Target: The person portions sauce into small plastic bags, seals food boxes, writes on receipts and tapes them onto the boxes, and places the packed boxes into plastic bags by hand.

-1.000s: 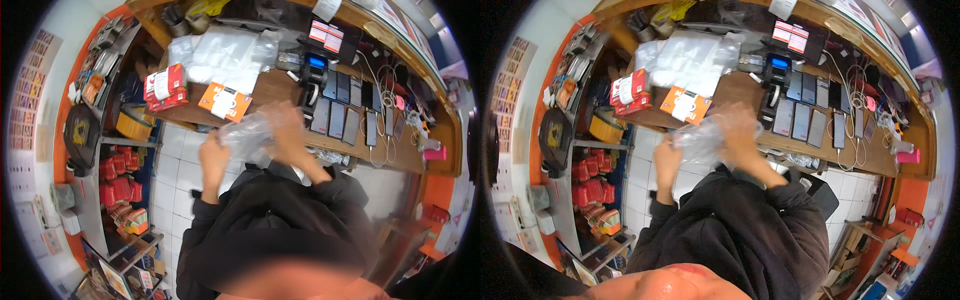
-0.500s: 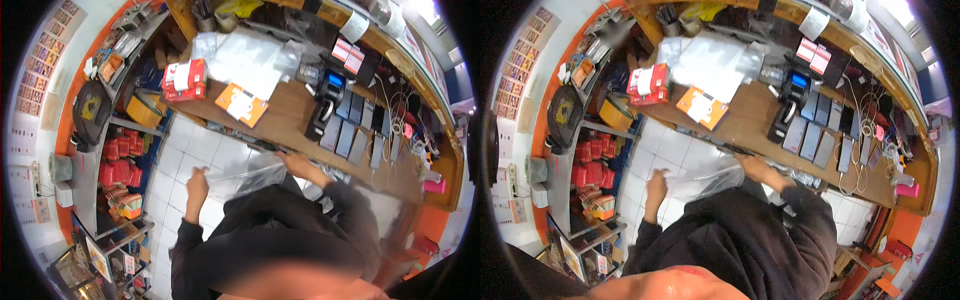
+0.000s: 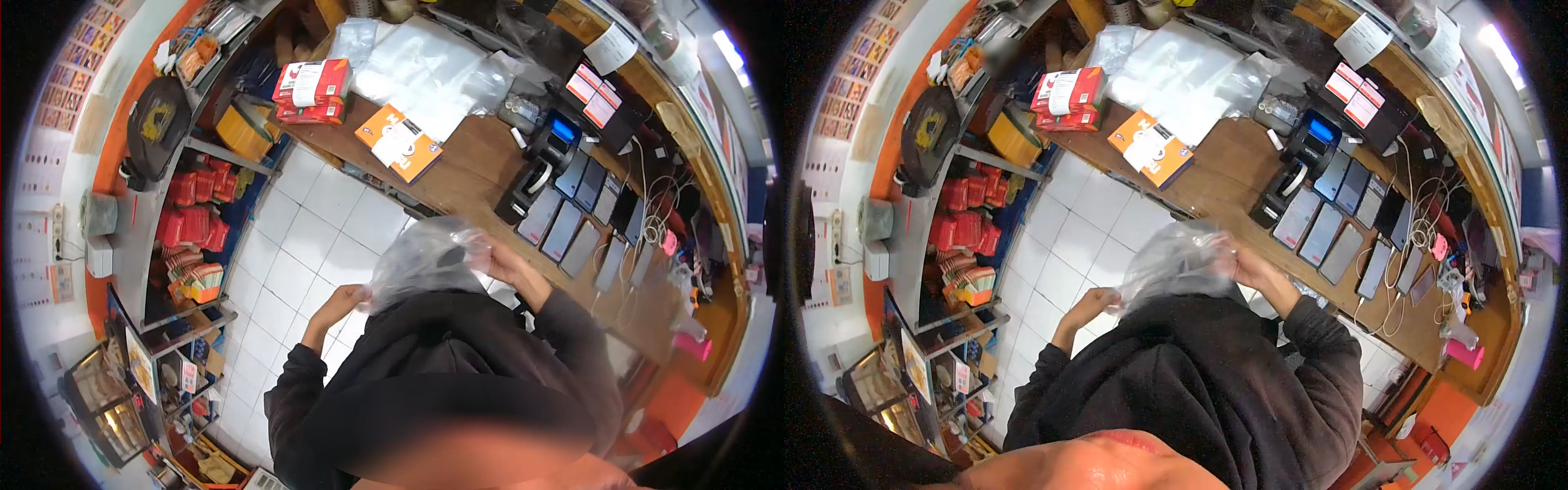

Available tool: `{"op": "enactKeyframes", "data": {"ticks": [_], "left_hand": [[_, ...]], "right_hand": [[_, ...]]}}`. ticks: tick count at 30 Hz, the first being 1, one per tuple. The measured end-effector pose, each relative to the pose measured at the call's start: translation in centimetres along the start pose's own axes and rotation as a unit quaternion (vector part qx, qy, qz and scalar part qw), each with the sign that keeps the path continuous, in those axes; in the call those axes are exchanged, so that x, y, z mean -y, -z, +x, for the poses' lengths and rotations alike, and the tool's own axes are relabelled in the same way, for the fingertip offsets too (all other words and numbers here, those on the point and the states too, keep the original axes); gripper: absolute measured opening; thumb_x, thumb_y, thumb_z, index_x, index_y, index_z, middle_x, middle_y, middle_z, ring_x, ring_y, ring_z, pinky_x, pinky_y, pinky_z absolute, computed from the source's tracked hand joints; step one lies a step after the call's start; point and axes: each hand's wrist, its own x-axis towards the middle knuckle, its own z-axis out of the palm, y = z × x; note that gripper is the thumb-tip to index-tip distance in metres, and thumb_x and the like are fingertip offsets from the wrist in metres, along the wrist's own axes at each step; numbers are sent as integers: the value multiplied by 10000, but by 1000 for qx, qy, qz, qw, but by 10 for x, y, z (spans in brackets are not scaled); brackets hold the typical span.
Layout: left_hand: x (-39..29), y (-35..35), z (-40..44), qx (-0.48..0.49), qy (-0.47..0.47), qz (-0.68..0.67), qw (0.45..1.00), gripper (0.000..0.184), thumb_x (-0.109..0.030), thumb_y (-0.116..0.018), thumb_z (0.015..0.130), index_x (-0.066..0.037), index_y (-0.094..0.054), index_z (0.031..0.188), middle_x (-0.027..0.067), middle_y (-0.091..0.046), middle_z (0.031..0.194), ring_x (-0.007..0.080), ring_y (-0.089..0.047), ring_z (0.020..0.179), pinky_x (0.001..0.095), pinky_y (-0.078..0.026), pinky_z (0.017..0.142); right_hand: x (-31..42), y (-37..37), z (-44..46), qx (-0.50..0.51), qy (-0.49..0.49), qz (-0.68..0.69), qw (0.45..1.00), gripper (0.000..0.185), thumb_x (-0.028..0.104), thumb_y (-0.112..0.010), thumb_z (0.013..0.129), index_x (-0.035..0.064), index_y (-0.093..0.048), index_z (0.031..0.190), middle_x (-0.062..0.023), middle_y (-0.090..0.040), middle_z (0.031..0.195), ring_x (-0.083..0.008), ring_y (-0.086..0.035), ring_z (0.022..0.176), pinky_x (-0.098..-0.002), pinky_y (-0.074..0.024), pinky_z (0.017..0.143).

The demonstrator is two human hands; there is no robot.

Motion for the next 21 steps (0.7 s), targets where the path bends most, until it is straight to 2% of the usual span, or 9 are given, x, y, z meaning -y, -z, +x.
{"op": "enactKeyframes", "data": {"ticks": [2,4,7,9,12,15,17,19,21], "left_hand": [[-36,0,-4,-24,-55,-532,845,308,-183,-495,828,37,-595,1020,163,-661,803,285,-646,749,388,-527,687],[-65,34,-20,175,-213,-804,527,379,-234,-429,830,50,-590,1023,173,-656,819,276,-624,637,386,-528,592],[-59,28,-20,63,-154,-736,657,552,-373,-354,846,54,-554,1134,187,-641,832,245,-562,511,390,-505,504],[-64,38,-15,132,37,-634,761,702,-522,-402,882,81,-495,1231,195,-627,996,250,-630,712,352,-527,619],[-73,38,-6,262,-128,-376,879,741,-513,-560,848,97,-468,1258,151,-544,1245,250,-528,1123,373,-476,853],[-98,65,9,104,-350,-719,591,773,-558,-535,823,14,-411,1328,116,-622,1037,229,-606,777,437,-486,799],[-120,75,38,63,-350,-776,521,593,-362,-551,877,-19,-391,1333,2,-552,745,91,-465,572,291,-464,586],[-117,80,68,51,-338,-764,548,395,-178,-545,882,-18,-451,1231,-51,-430,601,47,-348,433,233,-355,415],[-115,84,88,131,-315,-716,609,259,-86,-557,850,-16,-493,1092,-68,-369,546,40,-278,357,229,-247,321]], "right_hand": [[21,-11,-11,62,-74,-116,989,217,262,-530,945,56,-592,971,-30,-597,748,-124,-577,623,-250,-456,506],[41,-11,-20,172,-208,-332,904,283,310,-616,904,32,-612,956,24,-588,710,-30,-510,537,-161,-397,460],[75,-22,-34,208,-62,-546,809,381,289,-686,850,5,-604,1090,-49,-658,875,-128,-613,733,-280,-517,618],[87,-30,-23,174,114,-127,970,360,333,-505,928,20,-610,1072,-120,-656,920,-231,-630,842,-370,-534,716],[98,-8,15,323,122,142,928,301,289,-468,956,37,-613,1033,-122,-648,849,-279,-636,873,-447,-501,852],[99,-26,9,68,88,-299,948,214,223,-528,926,45,-620,1000,-126,-630,889,-281,-614,895,-439,-467,888],[81,-63,5,-43,233,-568,788,163,149,-586,874,48,-616,998,-133,-602,959,-279,-588,917,-417,-455,883],[67,-120,4,-162,528,-741,381,273,21,-645,757,54,-594,1023,-161,-550,1086,-299,-543,975,-366,-433,879],[58,-164,0,-58,581,-666,465,347,31,-632,736,62,-567,1076,-150,-535,1038,-300,-519,998,-384,-433,882]]}}
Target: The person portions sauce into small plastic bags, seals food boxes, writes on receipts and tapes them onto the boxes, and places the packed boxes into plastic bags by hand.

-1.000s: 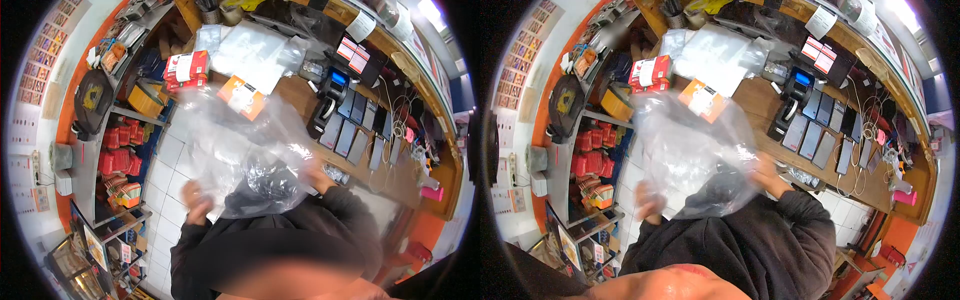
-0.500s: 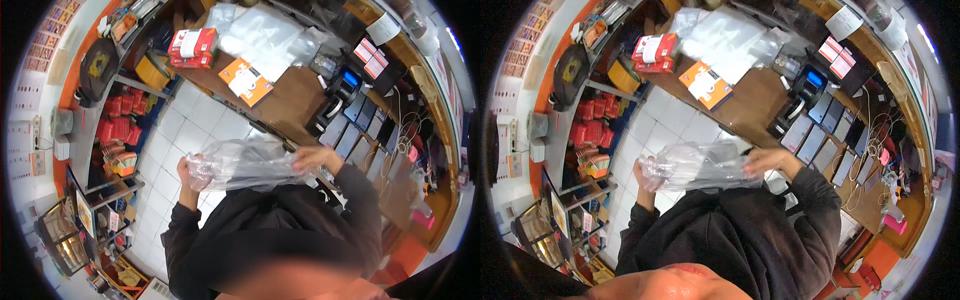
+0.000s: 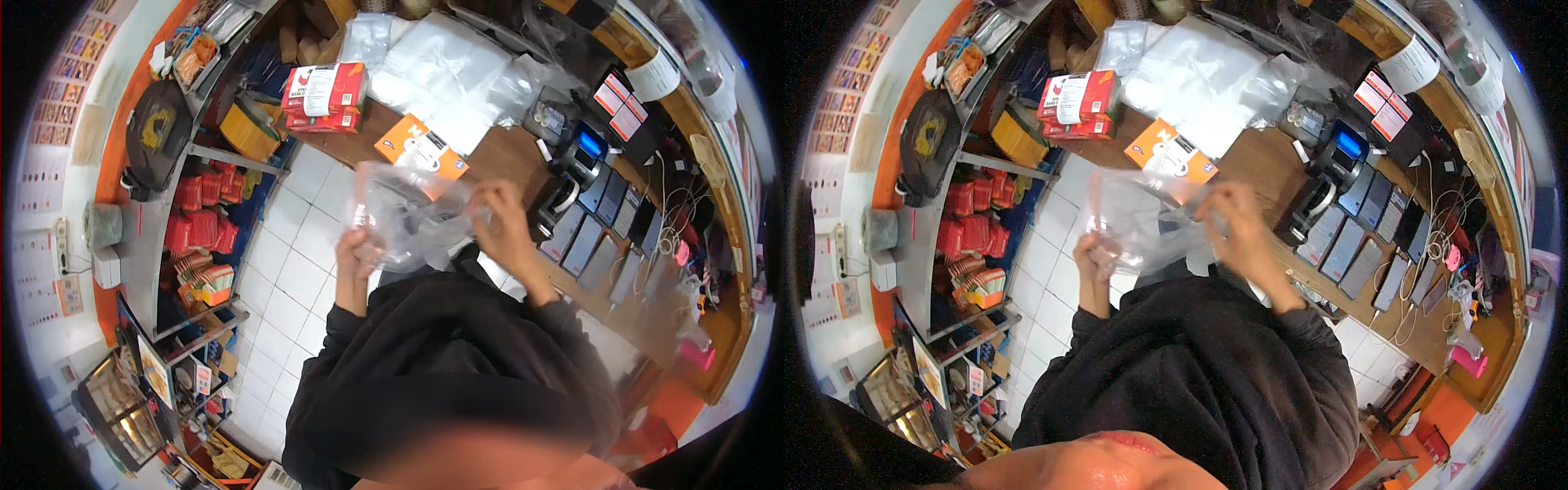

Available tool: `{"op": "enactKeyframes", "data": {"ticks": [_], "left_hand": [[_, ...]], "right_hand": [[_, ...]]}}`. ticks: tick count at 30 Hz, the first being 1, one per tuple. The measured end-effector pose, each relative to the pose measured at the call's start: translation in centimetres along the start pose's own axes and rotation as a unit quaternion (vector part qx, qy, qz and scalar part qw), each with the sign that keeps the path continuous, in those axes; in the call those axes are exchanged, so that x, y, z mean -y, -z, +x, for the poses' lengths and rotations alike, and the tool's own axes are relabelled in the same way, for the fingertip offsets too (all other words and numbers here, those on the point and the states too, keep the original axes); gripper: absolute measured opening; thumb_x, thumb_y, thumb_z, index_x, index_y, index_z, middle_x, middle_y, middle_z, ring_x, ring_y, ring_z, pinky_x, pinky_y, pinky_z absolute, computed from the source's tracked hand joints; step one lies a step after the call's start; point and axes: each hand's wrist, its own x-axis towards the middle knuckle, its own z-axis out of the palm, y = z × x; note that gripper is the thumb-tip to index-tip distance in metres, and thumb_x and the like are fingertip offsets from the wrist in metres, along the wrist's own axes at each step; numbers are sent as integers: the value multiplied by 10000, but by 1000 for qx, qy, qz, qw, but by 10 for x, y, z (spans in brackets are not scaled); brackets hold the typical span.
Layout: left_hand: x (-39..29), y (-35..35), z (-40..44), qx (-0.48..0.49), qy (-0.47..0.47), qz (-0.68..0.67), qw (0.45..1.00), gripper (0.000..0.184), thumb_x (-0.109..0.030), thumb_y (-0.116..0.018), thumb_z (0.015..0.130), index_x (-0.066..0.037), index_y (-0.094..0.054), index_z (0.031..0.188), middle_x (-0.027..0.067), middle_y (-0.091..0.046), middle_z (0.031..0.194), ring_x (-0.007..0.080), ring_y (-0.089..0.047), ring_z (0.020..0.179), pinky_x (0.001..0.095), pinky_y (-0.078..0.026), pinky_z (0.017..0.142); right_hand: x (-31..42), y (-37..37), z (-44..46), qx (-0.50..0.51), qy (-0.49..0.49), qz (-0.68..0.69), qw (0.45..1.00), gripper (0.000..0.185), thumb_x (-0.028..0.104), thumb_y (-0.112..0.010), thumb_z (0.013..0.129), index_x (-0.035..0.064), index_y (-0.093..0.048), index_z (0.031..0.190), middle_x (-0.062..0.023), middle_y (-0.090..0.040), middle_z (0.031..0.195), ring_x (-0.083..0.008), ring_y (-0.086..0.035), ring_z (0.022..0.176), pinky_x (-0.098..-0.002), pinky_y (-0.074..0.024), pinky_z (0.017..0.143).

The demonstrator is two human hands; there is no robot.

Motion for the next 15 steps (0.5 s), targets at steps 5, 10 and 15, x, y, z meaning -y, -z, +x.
{"op": "enactKeyframes", "data": {"ticks": [5,10,15], "left_hand": [[-24,-67,5,-135,112,151,973,256,-82,-624,782,1,-510,995,-38,-372,526,39,-276,342,206,-198,297],[-173,-71,1,-157,-17,335,929,693,-40,-639,739,-53,-319,1354,-52,-347,529,29,-292,363,189,-189,331],[-199,-92,30,-174,-15,452,875,822,-30,-663,749,-98,-230,1445,-78,-337,560,23,-299,397,191,-213,359]], "right_hand": [[-16,-152,9,249,-25,133,959,268,8,-629,751,48,-562,1007,-137,-550,1027,-278,-551,916,-377,-454,805],[-3,-130,70,294,-101,345,886,363,122,-685,770,36,-522,1083,-140,-572,1041,-302,-579,939,-399,-452,841],[-71,-157,84,53,-165,-93,981,823,262,-800,614,89,-380,1301,-209,-467,1184,-365,-454,1106,-479,-350,966]]}}
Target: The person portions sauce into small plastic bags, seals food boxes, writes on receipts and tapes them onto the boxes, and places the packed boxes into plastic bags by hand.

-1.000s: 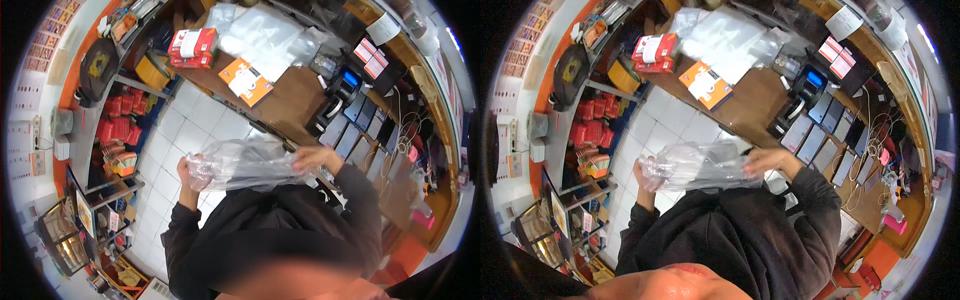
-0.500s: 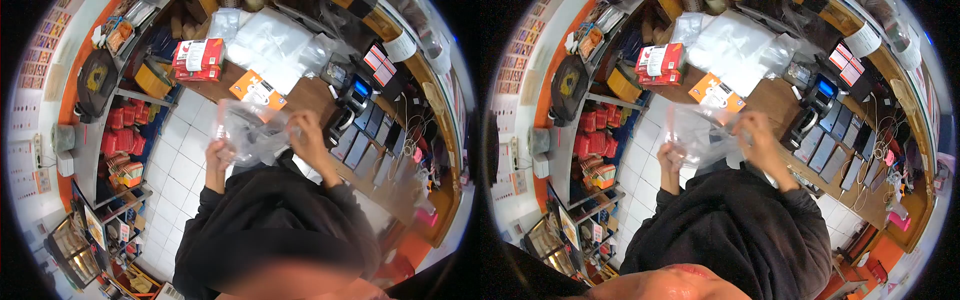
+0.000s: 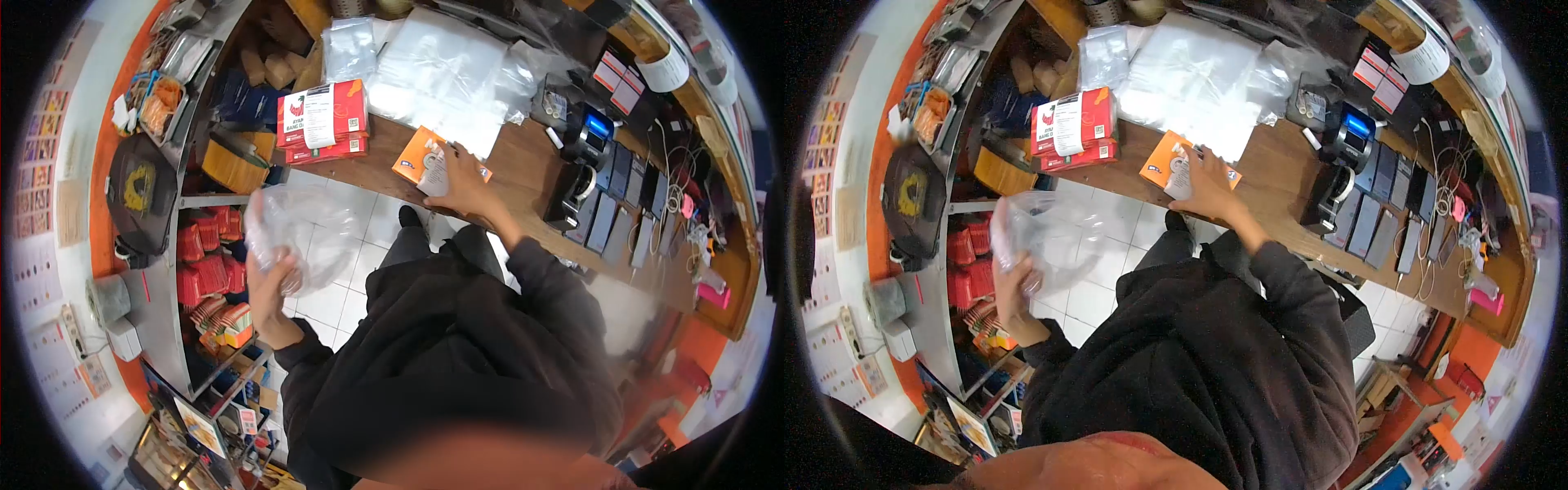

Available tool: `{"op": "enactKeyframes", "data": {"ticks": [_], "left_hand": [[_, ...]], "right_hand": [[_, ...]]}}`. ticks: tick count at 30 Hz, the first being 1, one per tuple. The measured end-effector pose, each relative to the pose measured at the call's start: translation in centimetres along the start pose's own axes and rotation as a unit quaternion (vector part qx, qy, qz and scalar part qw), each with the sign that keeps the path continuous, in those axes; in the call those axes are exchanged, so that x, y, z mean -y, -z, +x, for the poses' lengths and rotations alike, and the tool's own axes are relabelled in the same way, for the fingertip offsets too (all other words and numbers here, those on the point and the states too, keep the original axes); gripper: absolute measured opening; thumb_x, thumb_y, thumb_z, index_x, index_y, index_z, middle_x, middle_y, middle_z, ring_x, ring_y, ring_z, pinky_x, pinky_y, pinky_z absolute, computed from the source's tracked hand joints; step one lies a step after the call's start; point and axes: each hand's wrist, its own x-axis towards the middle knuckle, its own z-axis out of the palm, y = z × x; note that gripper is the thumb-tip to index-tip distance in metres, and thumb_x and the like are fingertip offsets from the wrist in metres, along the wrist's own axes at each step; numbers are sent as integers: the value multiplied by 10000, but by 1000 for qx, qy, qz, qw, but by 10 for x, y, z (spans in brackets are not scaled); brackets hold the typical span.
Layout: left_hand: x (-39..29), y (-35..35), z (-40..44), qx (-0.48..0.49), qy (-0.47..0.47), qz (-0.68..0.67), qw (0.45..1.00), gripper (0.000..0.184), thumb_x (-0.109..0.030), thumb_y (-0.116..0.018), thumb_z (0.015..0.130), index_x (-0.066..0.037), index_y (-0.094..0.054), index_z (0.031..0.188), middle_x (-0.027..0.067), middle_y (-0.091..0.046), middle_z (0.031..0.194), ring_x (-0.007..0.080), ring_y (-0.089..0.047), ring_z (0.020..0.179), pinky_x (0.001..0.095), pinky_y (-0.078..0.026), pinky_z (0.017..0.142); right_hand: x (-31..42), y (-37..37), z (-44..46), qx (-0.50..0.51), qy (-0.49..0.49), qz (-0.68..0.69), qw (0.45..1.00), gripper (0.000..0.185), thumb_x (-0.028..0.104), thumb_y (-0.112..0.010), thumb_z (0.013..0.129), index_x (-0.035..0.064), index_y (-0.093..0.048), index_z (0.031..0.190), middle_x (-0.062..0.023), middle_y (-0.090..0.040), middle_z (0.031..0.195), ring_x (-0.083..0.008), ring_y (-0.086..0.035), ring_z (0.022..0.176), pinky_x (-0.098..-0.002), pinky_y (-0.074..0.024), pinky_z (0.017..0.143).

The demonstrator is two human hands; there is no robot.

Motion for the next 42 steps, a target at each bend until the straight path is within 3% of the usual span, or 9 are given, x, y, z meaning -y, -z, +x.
{"op": "enactKeyframes", "data": {"ticks": [4,11,14,24,29,32,33,37,42], "left_hand": [[35,-39,36,47,132,88,986,330,4,-645,794,-51,-460,1061,-39,-407,633,52,-416,477,214,-303,400],[35,-78,36,264,66,-417,867,953,61,-526,651,-102,-100,1488,5,-404,597,74,-325,363,239,-305,331],[79,-38,85,371,203,-543,726,715,34,-544,690,-4,-322,1369,-6,-376,569,94,-271,350,242,-255,311],[224,21,144,222,297,-452,811,101,-79,-519,822,18,-548,817,-67,-312,461,34,-213,319,215,-228,293],[218,14,149,274,327,-427,797,110,-92,-500,851,-31,-522,761,-81,-312,458,26,-226,318,209,-199,293],[227,16,147,315,281,-476,772,133,-108,-493,860,-44,-505,744,-79,-320,474,28,-230,317,211,-210,293],[222,18,139,73,331,-456,823,151,-129,-490,865,-56,-494,732,-72,-337,479,31,-244,319,219,-217,287],[204,40,145,316,265,-410,814,76,-109,-524,847,-38,-551,846,-48,-434,556,35,-308,350,203,-250,313],[177,-10,139,203,361,-156,897,361,-78,-588,798,-17,-513,1146,-19,-475,651,56,-396,417,204,-295,354]], "right_hand": [[-9,-33,4,-37,-49,-110,992,1117,320,-832,494,130,-243,1423,-299,-348,1245,-441,-344,1180,-524,-256,1029],[-28,-3,-79,-28,-208,-118,971,1030,316,-825,517,86,-318,1383,-246,-408,1166,-409,-388,1109,-491,-313,952],[-57,16,-104,-139,-140,-39,980,883,342,-797,600,89,-404,1349,-235,-457,1025,-395,-418,1030,-482,-335,877],[-3,143,-66,-213,-124,-71,967,992,212,-800,501,120,-330,1370,-193,-400,1181,-370,-393,1143,-457,-307,994],[62,112,-31,-80,6,323,943,1091,277,-845,536,80,-209,1399,-184,-328,1343,-299,-324,1287,-402,-247,1089],[67,24,-22,-98,34,317,943,1113,347,-844,601,31,-131,1396,-166,-265,1319,-323,-278,1291,-426,-252,1081],[60,-4,-22,-112,53,257,958,1091,357,-844,598,32,-157,1380,-184,-281,1299,-336,-288,1278,-451,-270,1060],[28,-31,-46,-15,90,145,985,1012,270,-857,529,143,-290,1358,-238,-305,1298,-419,-308,1251,-499,-284,1034],[23,7,-54,136,41,-56,988,968,236,-840,519,249,-374,1367,-266,-321,1321,-431,-324,1231,-524,-270,1026]]}}
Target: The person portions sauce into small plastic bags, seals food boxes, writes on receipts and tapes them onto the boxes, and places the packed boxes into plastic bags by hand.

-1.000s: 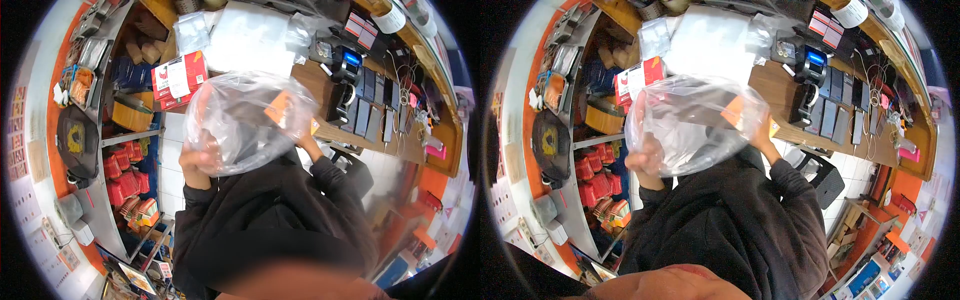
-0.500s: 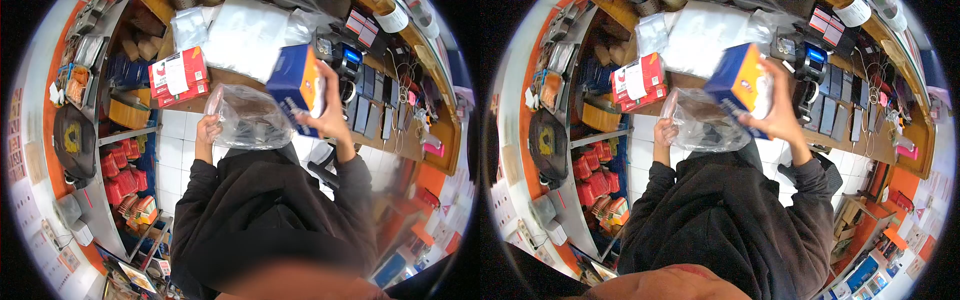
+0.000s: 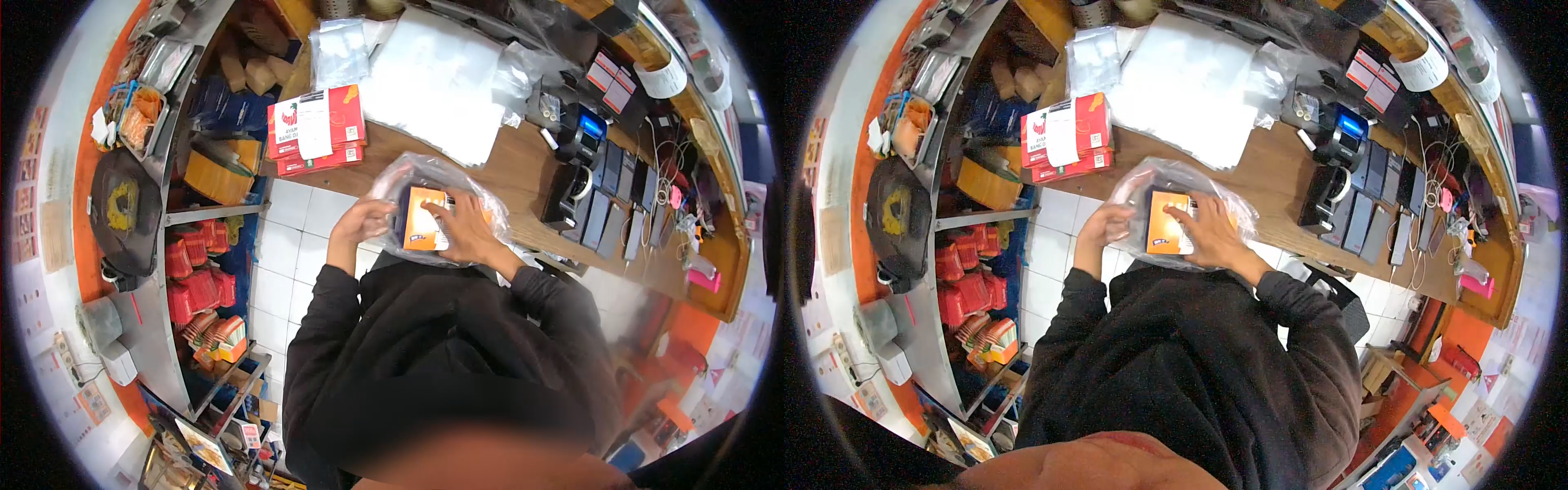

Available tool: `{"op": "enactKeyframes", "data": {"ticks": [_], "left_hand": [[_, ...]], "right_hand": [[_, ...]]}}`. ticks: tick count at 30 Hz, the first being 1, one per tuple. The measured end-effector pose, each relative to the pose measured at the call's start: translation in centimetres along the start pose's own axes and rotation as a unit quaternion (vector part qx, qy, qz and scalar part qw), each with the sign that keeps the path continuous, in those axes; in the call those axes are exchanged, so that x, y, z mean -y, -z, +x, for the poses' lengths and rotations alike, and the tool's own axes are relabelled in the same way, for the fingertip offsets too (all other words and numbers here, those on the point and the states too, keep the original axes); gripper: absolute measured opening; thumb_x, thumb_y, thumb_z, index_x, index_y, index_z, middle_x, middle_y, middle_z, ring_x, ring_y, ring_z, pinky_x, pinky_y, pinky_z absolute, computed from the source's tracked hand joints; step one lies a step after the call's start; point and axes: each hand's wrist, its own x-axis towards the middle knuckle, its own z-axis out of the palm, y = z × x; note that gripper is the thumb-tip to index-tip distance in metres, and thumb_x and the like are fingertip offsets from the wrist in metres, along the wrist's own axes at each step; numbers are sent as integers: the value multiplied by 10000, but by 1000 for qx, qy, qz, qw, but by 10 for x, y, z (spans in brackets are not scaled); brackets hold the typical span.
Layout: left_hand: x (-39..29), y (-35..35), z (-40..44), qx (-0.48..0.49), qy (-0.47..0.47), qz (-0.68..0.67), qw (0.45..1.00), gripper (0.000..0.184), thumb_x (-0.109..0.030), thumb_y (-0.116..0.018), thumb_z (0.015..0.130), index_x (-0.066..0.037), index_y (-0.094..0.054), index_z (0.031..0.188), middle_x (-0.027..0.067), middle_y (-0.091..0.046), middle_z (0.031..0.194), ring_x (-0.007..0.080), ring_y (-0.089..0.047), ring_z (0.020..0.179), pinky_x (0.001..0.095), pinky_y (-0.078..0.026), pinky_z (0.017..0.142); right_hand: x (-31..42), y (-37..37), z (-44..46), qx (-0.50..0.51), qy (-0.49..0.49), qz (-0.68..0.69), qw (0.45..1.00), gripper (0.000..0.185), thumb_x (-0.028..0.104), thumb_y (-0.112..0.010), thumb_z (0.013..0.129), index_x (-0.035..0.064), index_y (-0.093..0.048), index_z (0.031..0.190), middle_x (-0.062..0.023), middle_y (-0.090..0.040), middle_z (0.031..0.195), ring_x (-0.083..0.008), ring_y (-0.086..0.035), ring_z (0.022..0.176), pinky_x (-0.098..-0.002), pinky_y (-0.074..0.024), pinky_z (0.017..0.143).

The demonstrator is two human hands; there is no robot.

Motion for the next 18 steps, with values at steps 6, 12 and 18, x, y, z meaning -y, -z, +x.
{"op": "enactKeyframes", "data": {"ticks": [6,12,18], "left_hand": [[-26,-80,16,118,41,172,977,544,-190,-667,826,-46,-436,1297,15,-536,725,49,-430,484,207,-351,412],[-28,-130,64,10,-294,737,608,570,-339,-637,854,-3,-463,1280,212,-590,1088,264,-620,886,399,-488,769],[-67,-224,207,-61,-385,702,597,288,-300,-671,791,-106,-609,995,74,-604,952,262,-571,961,411,-414,771]], "right_hand": [[-15,46,-16,-10,-65,-59,996,963,213,-836,490,205,-397,1347,-245,-369,1284,-392,-339,1230,-522,-257,1026],[-80,24,-9,-48,-77,-90,992,954,273,-822,522,206,-362,1356,-255,-373,1273,-402,-352,1211,-527,-256,1017],[-94,19,-7,10,-77,-134,988,1124,484,-817,535,227,-223,1454,-264,-340,1342,-422,-280,1289,-586,-189,1059]]}}
